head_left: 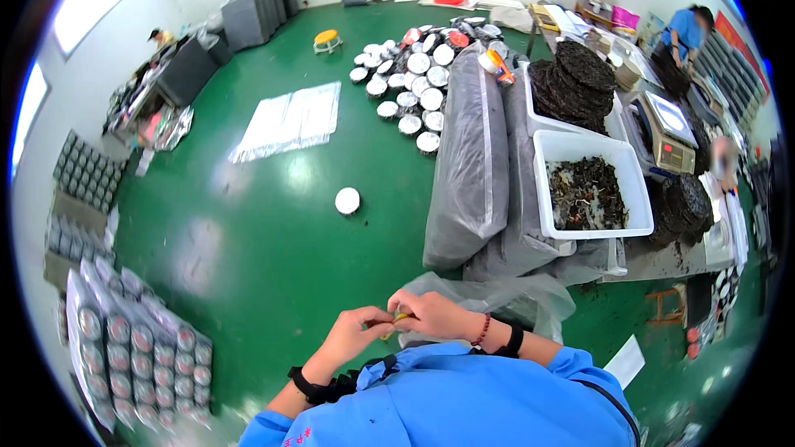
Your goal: The person removes compressed tea discs from a large plastic bag, places them onto an electronic scale to check the weight, and stacks them in columns on a work surface.
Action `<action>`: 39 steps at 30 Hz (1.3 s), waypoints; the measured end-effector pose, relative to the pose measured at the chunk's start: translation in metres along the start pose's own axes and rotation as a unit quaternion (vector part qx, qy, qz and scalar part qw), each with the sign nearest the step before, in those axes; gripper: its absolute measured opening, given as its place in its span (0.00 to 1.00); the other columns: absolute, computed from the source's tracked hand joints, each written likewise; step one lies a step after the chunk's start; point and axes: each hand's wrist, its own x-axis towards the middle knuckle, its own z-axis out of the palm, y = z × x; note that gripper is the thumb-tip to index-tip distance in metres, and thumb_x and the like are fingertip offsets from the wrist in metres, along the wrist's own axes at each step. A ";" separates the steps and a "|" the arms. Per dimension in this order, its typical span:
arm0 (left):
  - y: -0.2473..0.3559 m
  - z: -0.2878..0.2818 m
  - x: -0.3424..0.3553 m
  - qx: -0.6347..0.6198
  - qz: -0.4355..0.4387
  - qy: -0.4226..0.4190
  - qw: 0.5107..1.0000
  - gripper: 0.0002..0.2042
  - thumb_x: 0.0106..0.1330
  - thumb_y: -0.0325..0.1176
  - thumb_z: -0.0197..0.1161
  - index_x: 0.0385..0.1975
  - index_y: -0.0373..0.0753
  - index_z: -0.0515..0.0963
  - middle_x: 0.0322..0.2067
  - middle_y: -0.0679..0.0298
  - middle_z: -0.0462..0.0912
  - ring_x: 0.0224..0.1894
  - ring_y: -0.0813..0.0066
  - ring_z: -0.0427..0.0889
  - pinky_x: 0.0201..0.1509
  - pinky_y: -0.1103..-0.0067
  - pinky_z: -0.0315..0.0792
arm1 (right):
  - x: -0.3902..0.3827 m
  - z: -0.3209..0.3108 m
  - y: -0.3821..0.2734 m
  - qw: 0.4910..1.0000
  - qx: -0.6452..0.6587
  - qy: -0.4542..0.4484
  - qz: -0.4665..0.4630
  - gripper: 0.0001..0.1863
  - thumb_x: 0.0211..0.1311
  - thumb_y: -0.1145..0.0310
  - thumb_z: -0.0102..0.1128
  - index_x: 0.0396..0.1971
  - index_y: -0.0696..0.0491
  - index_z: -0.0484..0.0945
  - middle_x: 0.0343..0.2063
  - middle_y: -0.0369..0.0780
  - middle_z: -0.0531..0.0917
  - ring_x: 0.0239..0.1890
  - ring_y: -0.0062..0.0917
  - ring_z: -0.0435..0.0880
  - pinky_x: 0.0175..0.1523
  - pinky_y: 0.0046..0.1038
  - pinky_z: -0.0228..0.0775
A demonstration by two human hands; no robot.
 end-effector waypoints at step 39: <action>0.221 -0.112 0.842 0.336 0.555 -0.275 0.709 0.23 0.53 0.34 0.70 0.50 0.38 0.73 0.50 0.58 0.75 0.56 0.58 0.71 0.58 0.67 0.67 | 0.288 -0.390 0.193 0.591 -0.354 0.605 0.398 0.06 0.58 0.70 0.58 0.35 0.52 0.76 0.15 0.40 0.76 0.19 0.34 0.78 0.26 0.36 0.70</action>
